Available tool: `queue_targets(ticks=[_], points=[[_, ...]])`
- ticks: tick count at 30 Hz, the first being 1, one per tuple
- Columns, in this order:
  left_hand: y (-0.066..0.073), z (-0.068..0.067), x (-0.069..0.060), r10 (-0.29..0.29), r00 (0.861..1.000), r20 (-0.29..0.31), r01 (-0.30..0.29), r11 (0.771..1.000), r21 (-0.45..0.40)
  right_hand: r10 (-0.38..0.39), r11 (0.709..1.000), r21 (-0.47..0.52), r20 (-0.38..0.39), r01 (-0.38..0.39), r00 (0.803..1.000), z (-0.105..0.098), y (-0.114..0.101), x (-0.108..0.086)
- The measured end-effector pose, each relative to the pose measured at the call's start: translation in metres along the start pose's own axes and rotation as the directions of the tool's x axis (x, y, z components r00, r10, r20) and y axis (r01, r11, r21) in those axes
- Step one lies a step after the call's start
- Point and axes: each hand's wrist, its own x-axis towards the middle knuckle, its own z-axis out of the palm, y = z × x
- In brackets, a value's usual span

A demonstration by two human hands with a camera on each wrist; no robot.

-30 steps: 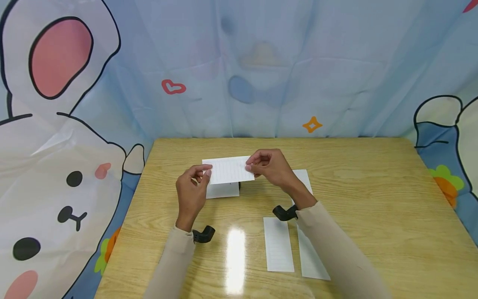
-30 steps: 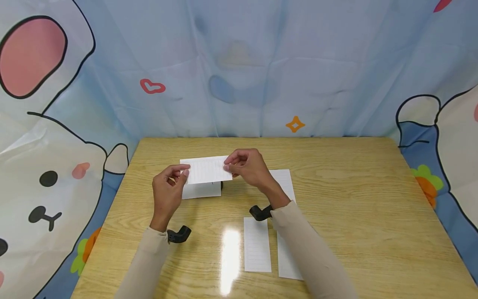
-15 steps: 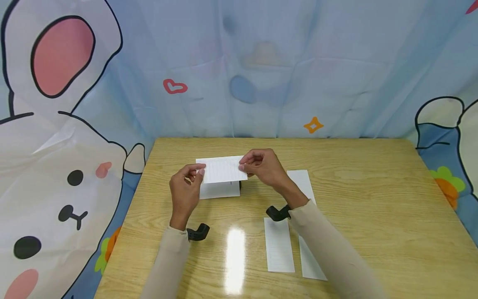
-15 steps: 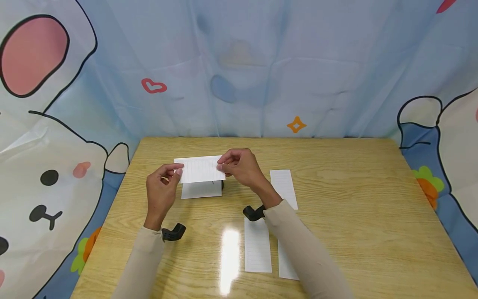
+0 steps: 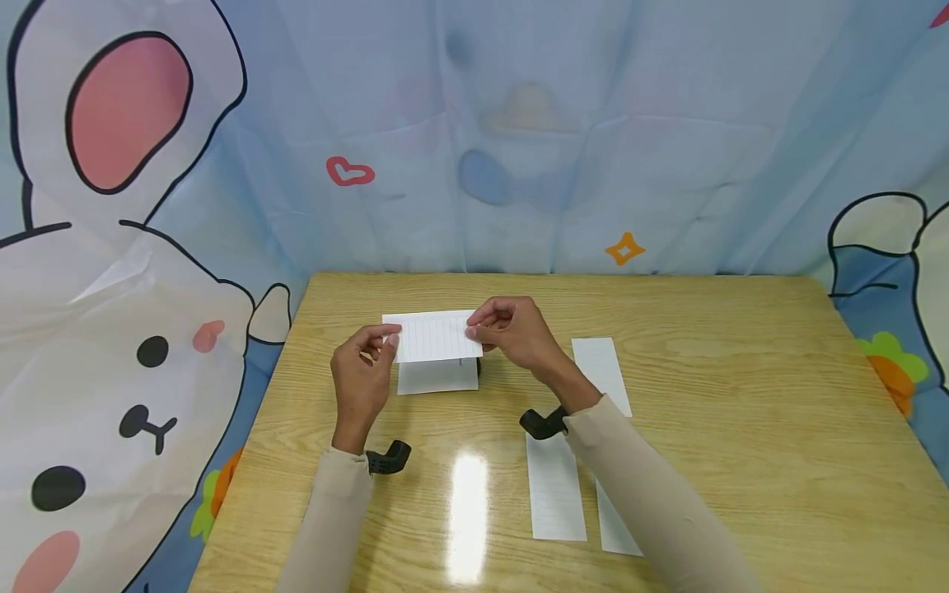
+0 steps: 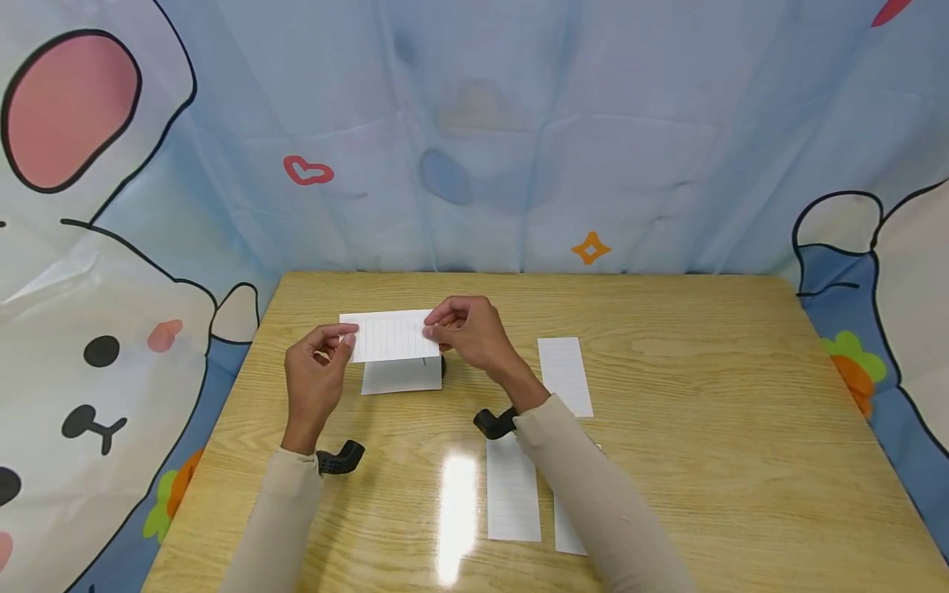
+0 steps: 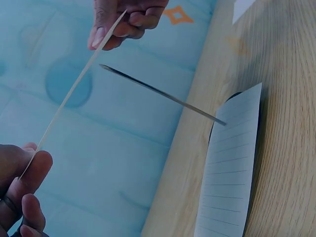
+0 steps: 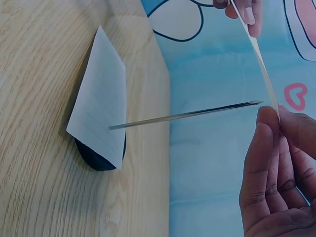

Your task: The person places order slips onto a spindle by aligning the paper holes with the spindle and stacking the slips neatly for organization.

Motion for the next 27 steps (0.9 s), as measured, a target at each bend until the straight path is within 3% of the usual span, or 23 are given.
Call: queue_targets(ticks=[12, 27], points=[[-0.009, 0.000, 0.000, -0.033, 0.999, 0.001, 0.033, 0.999, 0.013, 0.055, 0.998, 0.002, -0.003, -0.055, 0.998, 0.004, 0.005, 0.004], [-0.013, -0.001, 0.000, -0.013, 1.000, 0.007, 0.013, 1.000, 0.008, 0.049, 0.999, 0.015, 0.003, -0.049, 0.999, 0.005, 0.003, 0.001]])
